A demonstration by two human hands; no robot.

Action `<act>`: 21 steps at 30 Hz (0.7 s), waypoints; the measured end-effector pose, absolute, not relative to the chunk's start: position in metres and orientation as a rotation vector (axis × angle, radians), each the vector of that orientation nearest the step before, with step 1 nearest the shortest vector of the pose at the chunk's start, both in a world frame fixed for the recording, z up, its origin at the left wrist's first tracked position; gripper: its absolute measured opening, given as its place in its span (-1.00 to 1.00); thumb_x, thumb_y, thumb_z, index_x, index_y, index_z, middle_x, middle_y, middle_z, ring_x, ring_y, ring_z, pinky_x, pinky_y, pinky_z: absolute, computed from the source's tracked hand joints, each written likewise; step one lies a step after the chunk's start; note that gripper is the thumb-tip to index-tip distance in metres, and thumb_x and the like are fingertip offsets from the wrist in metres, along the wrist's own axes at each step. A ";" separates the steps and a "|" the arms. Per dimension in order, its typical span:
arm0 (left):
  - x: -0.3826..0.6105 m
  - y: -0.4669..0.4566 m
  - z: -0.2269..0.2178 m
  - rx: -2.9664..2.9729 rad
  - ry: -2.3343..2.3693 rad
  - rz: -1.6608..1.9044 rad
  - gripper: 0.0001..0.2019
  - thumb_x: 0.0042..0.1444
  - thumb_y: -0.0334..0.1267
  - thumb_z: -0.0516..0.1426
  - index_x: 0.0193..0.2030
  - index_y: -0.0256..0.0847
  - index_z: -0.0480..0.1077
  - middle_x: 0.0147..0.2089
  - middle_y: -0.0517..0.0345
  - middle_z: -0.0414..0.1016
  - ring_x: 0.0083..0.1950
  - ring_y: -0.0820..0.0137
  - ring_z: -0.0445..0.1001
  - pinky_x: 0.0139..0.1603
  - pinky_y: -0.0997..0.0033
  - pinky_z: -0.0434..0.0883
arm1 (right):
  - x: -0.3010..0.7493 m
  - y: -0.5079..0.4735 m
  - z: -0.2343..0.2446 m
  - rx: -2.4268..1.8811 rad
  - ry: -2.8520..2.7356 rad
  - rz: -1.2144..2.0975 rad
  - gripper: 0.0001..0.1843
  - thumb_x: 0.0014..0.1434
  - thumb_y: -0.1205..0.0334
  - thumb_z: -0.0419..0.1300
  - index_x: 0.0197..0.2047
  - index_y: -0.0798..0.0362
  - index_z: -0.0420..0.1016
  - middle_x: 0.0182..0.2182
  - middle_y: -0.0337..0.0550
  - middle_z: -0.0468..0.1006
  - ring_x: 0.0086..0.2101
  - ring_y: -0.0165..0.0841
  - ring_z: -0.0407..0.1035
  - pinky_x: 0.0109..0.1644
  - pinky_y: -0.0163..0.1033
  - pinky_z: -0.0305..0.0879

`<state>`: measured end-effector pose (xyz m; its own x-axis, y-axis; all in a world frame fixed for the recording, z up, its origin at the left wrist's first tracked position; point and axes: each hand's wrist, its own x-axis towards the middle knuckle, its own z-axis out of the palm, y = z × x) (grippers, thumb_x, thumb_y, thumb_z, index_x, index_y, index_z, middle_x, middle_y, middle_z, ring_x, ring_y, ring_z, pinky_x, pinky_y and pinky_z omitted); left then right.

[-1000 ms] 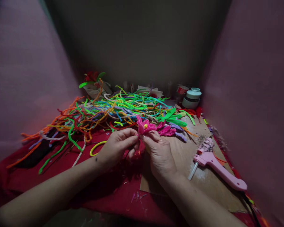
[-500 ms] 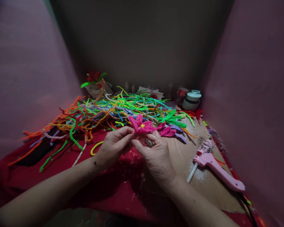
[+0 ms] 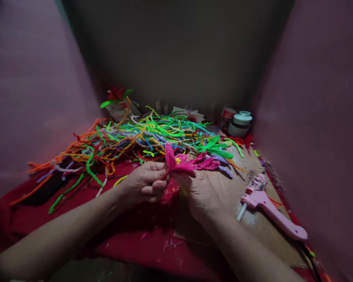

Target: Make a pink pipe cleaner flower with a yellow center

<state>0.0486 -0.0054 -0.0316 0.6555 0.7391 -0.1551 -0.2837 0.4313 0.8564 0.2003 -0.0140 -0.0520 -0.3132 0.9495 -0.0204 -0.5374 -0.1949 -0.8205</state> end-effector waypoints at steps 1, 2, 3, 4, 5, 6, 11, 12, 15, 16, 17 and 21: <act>0.049 -0.005 -0.031 0.937 0.586 0.677 -0.80 0.12 -0.21 0.08 -0.43 -0.29 0.24 -0.63 0.39 0.16 -0.77 0.75 -0.14 -0.77 0.68 0.02 | 0.201 -0.014 -0.053 -0.653 -0.894 1.721 -0.88 -0.12 0.26 0.30 -0.41 0.06 0.52 -0.51 -0.27 0.49 -0.53 -0.45 0.24 -0.47 -0.32 0.12; 0.050 -0.006 -0.030 0.974 0.613 0.679 -0.79 0.12 -0.21 0.08 -0.44 -0.29 0.24 -0.62 0.36 0.19 -0.77 0.74 -0.09 -0.77 0.67 0.03 | 0.201 -0.014 -0.053 -0.638 -0.901 1.711 -0.89 -0.10 0.26 0.29 -0.42 0.06 0.52 -0.52 -0.27 0.49 -0.54 -0.45 0.23 -0.48 -0.32 0.12; 0.052 -0.007 -0.029 1.033 0.652 0.686 -0.77 0.13 -0.19 0.06 -0.46 -0.30 0.25 -0.60 0.33 0.23 -0.77 0.72 -0.03 -0.77 0.65 0.05 | 0.201 -0.014 -0.053 -0.626 -0.908 1.699 -0.90 -0.09 0.24 0.28 -0.42 0.05 0.51 -0.52 -0.27 0.48 -0.53 -0.44 0.23 -0.47 -0.31 0.12; 0.053 -0.008 -0.028 1.116 0.706 0.697 -0.74 0.15 -0.17 0.04 -0.46 -0.31 0.26 -0.59 0.29 0.27 -0.76 0.69 0.04 -0.75 0.64 0.08 | 0.201 -0.014 -0.052 -0.622 -0.913 1.685 -0.90 -0.07 0.23 0.27 -0.42 0.05 0.51 -0.52 -0.26 0.48 -0.53 -0.43 0.24 -0.45 -0.30 0.14; 0.055 -0.010 -0.028 1.215 0.779 0.728 -0.72 0.17 -0.14 0.00 -0.45 -0.31 0.28 -0.57 0.26 0.30 -0.74 0.67 0.12 -0.73 0.62 0.10 | 0.200 -0.015 -0.052 -0.629 -0.912 1.661 -0.92 -0.07 0.23 0.27 -0.44 0.04 0.51 -0.53 -0.26 0.48 -0.52 -0.42 0.24 -0.43 -0.29 0.15; 0.057 -0.012 -0.029 1.326 0.869 0.778 -0.70 0.19 -0.12 -0.04 -0.40 -0.31 0.31 -0.55 0.23 0.32 -0.71 0.64 0.18 -0.70 0.61 0.14 | 0.200 -0.016 -0.051 -0.643 -0.903 1.629 -0.93 -0.07 0.23 0.27 -0.46 0.03 0.51 -0.55 -0.28 0.47 -0.52 -0.41 0.24 -0.41 -0.28 0.17; 0.060 -0.017 -0.043 2.014 1.208 1.082 -0.81 0.14 -0.18 0.03 -0.18 -0.24 0.33 -0.39 0.19 0.37 -0.45 0.54 0.32 -0.41 0.54 0.25 | 0.198 -0.018 -0.049 -0.660 -0.844 1.533 -0.87 -0.08 0.30 0.28 -0.36 0.02 0.55 -0.45 -0.28 0.52 -0.40 -0.38 0.31 -0.20 -0.25 0.24; 0.059 -0.018 -0.045 2.122 1.202 1.114 -0.84 0.14 -0.22 0.04 -0.23 -0.24 0.34 -0.39 0.19 0.36 -0.43 0.54 0.30 -0.39 0.54 0.23 | 0.198 -0.018 -0.049 -0.645 -0.857 1.523 -0.84 -0.06 0.30 0.28 -0.32 0.02 0.55 -0.42 -0.27 0.53 -0.37 -0.36 0.32 -0.16 -0.23 0.24; 0.058 -0.018 -0.045 2.085 1.181 1.117 -0.81 0.17 -0.22 -0.01 -0.37 -0.25 0.34 -0.51 0.25 0.25 -0.51 0.58 0.18 -0.46 0.56 0.16 | 0.197 -0.019 -0.050 -0.596 -0.901 1.505 -0.79 -0.03 0.31 0.26 -0.26 -0.03 0.54 -0.37 -0.28 0.54 -0.33 -0.35 0.34 -0.13 -0.23 0.23; 0.058 -0.019 -0.043 1.972 1.172 1.093 -0.79 0.17 -0.20 0.00 -0.40 -0.25 0.33 -0.54 0.27 0.21 -0.53 0.59 0.15 -0.49 0.57 0.14 | 0.197 -0.019 -0.051 -0.587 -0.909 1.514 -0.80 -0.03 0.32 0.26 -0.27 -0.04 0.54 -0.36 -0.29 0.54 -0.32 -0.35 0.33 -0.14 -0.24 0.23; 0.058 -0.019 -0.040 1.833 1.151 1.058 -0.77 0.16 -0.18 0.01 -0.42 -0.26 0.31 -0.56 0.29 0.18 -0.55 0.60 0.12 -0.53 0.58 0.12 | 0.197 -0.019 -0.051 -0.582 -0.912 1.535 -0.82 -0.03 0.32 0.26 -0.29 -0.04 0.54 -0.36 -0.29 0.54 -0.33 -0.36 0.33 -0.15 -0.25 0.23; 0.056 -0.017 -0.031 1.253 0.841 0.871 -0.76 0.11 -0.13 0.08 -0.45 -0.25 0.24 -0.65 0.37 0.13 -0.69 0.66 -0.03 -0.66 0.62 -0.04 | 0.199 -0.019 -0.052 -0.621 -0.873 1.667 -0.92 -0.07 0.28 0.29 -0.41 0.01 0.53 -0.45 -0.28 0.51 -0.44 -0.40 0.28 -0.27 -0.27 0.23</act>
<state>0.0562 -0.0167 -0.0313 0.4346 0.8990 -0.0541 -0.0864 0.1014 0.9911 0.1992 -0.0186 -0.0516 -0.2623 0.9644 0.0353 -0.5780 -0.1277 -0.8060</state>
